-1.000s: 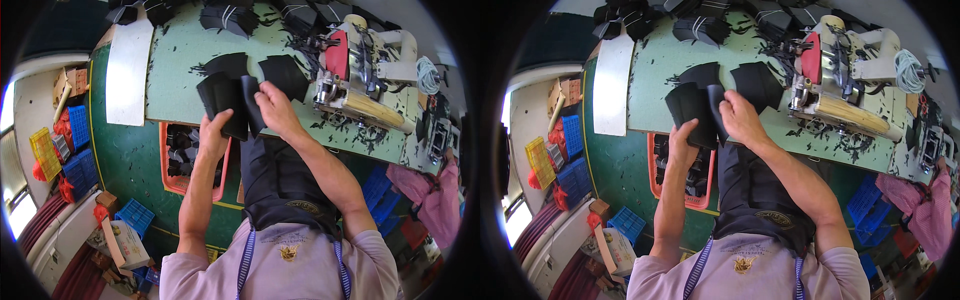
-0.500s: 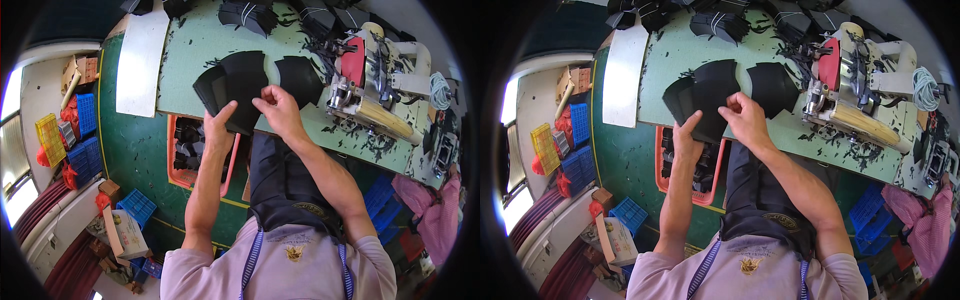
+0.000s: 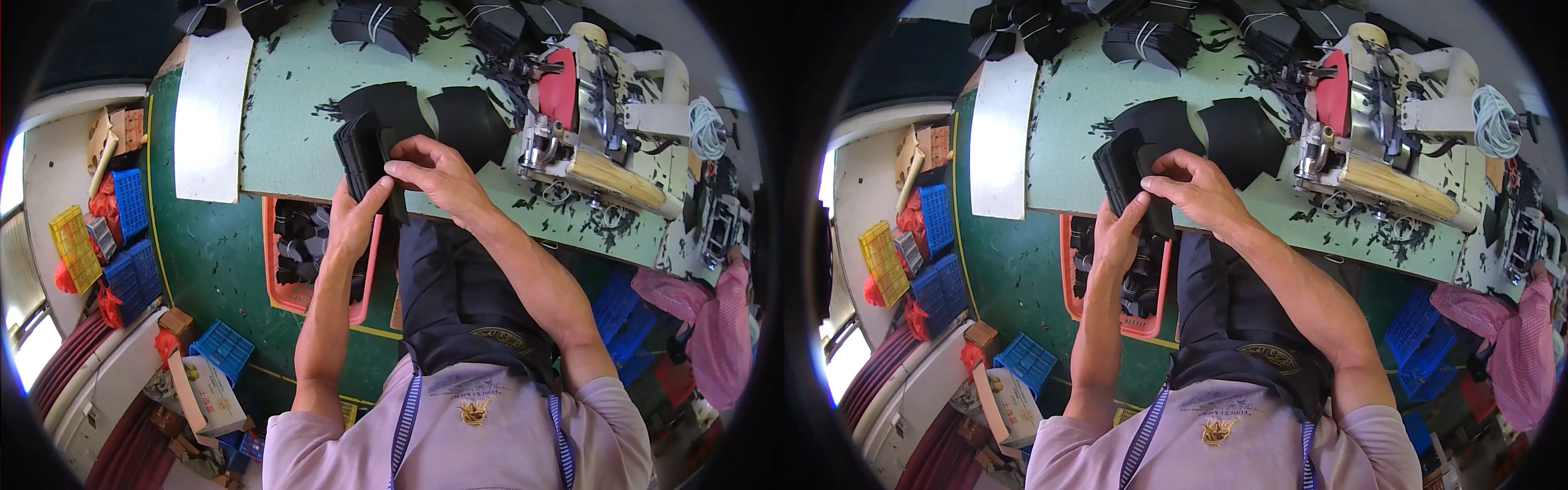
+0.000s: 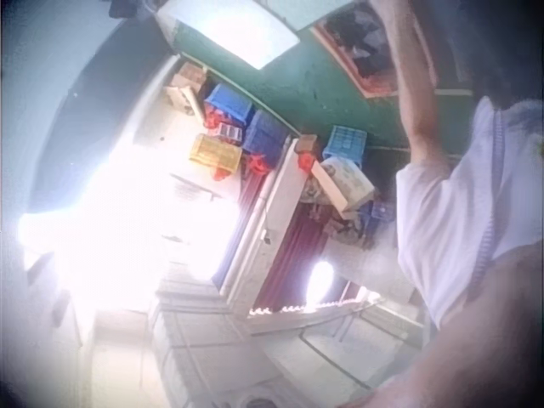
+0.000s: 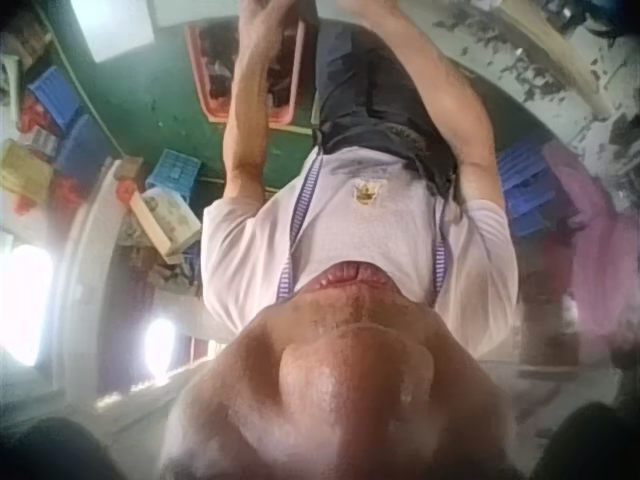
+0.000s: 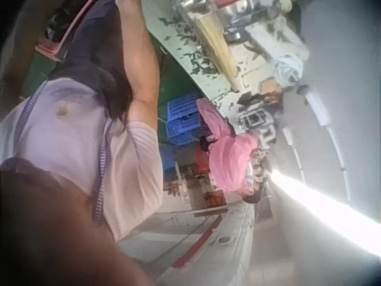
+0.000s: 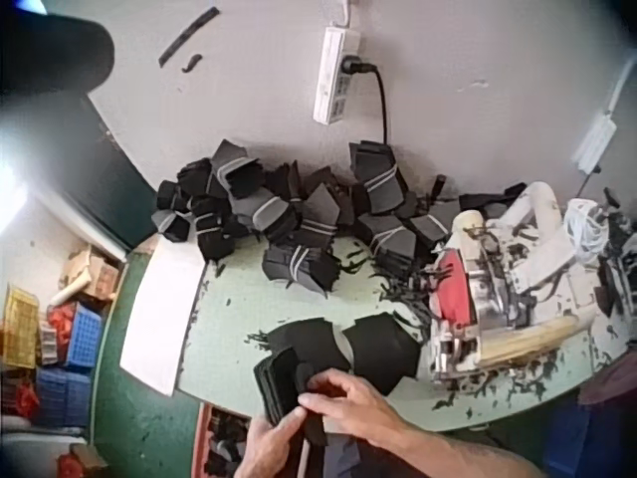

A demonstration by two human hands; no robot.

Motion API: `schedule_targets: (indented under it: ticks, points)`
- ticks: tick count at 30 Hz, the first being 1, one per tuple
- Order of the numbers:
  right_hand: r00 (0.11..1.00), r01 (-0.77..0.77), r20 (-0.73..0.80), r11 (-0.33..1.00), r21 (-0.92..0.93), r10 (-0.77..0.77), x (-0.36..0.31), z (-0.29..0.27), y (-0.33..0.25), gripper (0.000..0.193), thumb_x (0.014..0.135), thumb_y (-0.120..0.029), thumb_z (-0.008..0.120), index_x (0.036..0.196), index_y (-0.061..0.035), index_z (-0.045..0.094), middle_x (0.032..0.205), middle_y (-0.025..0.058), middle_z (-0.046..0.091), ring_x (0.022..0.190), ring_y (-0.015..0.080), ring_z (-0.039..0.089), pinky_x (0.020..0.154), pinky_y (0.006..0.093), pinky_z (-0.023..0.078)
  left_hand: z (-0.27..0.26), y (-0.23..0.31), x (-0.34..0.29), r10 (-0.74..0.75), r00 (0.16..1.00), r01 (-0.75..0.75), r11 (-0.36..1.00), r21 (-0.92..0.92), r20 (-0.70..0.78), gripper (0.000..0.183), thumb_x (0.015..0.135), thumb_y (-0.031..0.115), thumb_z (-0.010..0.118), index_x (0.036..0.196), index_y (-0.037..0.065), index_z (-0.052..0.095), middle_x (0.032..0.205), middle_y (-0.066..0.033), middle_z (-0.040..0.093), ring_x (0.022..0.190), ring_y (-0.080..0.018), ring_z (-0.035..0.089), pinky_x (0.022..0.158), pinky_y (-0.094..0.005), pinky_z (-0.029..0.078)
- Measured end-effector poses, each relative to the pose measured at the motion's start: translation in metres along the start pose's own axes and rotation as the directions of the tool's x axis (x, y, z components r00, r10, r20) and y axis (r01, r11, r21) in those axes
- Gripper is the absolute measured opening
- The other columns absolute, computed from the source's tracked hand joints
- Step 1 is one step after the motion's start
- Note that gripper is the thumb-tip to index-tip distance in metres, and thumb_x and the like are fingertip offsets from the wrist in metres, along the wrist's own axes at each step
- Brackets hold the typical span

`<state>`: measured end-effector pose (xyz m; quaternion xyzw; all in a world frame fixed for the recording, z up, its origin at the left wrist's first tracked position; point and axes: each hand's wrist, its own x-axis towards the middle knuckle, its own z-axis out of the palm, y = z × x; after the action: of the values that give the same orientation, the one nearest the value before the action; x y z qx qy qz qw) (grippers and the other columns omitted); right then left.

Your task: The recorder is using a skiving machine to thin the edges of black shoe upper components and organizing the pieces.

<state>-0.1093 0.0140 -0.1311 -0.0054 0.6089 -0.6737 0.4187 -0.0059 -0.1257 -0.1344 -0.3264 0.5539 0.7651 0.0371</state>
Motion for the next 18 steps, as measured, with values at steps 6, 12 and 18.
schedule_targets:
  ticks: [6,12,18]
  points:
    - [0.979,0.074,-0.18,0.991,-0.108,-0.092,-0.005,-0.015,0.007,0.024,0.09,-0.018,0.065,0.106,0.0006,0.065,0.086,0.0095,0.068,0.077,0.0142,0.064,0.071,0.0306,0.05,0.009,-0.008,0.015,-0.021,1.0,0.022,0.999,-0.049,0.007,0.031,0.094,0.01,0.06,0.122,-0.002,0.054,0.108,-0.0105,0.064,0.093,-0.0192,0.066,0.078,-0.0336,0.056]
    - [0.689,0.082,-0.36,0.561,-0.824,-0.629,-0.001,-0.066,-0.009,0.034,0.091,-0.019,0.065,0.119,-0.0013,0.056,0.096,0.0202,0.061,0.091,0.036,0.06,0.081,0.0437,0.048,0.005,-0.01,0.021,-0.007,0.997,-0.032,0.882,-0.47,-0.082,0.033,0.091,0.005,0.053,0.123,-0.002,0.051,0.114,-0.0141,0.064,0.101,-0.0285,0.068,0.084,-0.0446,0.06]
    - [0.966,0.138,-0.154,0.922,-0.362,-0.206,0.001,-0.036,0.021,0.032,0.085,-0.023,0.076,0.104,0.0026,0.069,0.084,0.0096,0.072,0.074,0.0154,0.067,0.068,0.0325,0.052,0.011,-0.013,0.024,0.025,0.999,-0.041,0.849,-0.526,-0.037,0.035,0.091,0.006,0.055,0.126,0.0,0.052,0.117,-0.0143,0.063,0.104,-0.0287,0.067,0.084,-0.0452,0.06]
